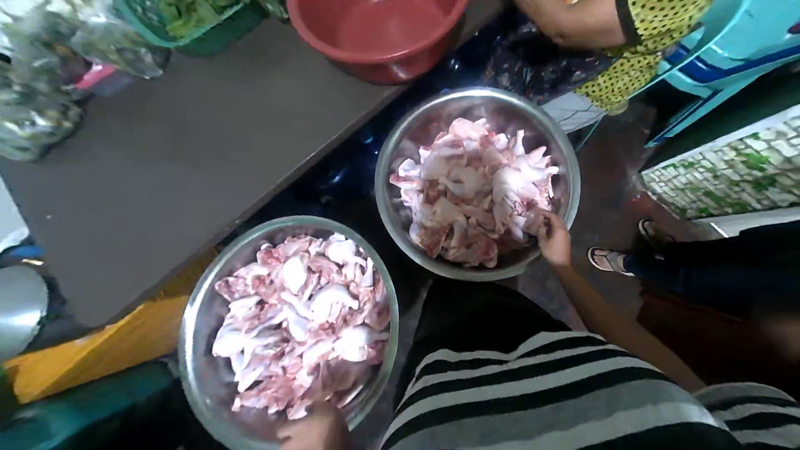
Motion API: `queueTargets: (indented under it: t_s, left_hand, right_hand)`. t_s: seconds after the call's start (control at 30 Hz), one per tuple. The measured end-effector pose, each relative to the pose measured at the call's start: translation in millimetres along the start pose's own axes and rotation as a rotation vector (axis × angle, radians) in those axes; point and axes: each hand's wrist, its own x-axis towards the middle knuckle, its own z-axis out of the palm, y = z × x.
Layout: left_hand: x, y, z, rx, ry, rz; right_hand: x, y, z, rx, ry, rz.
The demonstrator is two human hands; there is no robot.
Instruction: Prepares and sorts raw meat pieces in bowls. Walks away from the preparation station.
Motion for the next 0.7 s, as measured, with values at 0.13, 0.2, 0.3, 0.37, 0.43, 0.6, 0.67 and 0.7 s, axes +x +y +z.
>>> queueTargets:
  t_s: [0.13, 0.2, 0.3, 0.37, 0.43, 0.6, 0.67, 0.7]
  left_hand:
    - [25.3, 94.6, -0.1, -0.180, -0.012, 0.344]
    - [19.1, 152.9, -3.4, -0.288, -0.048, 0.552]
    - [4.0, 225.4, 6.1, -0.444, -0.098, 0.990]
    - [-9.5, 265.0, 15.9, -0.506, -0.092, 1.205]
    - [-27.8, 290.3, 19.5, -0.553, -0.160, 1.270]
    - [-64.3, 300.8, 20.8, -0.607, -0.296, 1.233]
    - [-71.8, 282.4, 22.6, -0.560, -0.332, 1.199]
    - [-72.3, 272.5, 23.2, -0.532, -0.336, 1.181]
  right_hand:
    - [21.4, -23.0, 7.2, -0.041, -0.026, -0.016]
    - [32.1, -36.2, 13.0, -0.112, -0.023, -0.095]
    - [49.1, -51.9, 22.5, -0.267, -0.085, -0.158]
    - [60.7, -62.5, 28.6, -0.374, -0.204, -0.094]
    - [69.3, -69.6, 36.9, -0.436, -0.296, 0.007]
    - [83.4, -71.7, 62.6, -0.580, -0.174, -0.030]
    - [95.0, -70.0, 64.7, -0.642, -0.196, -0.035]
    - [102.5, -73.8, 64.9, -0.660, -0.220, -0.016]
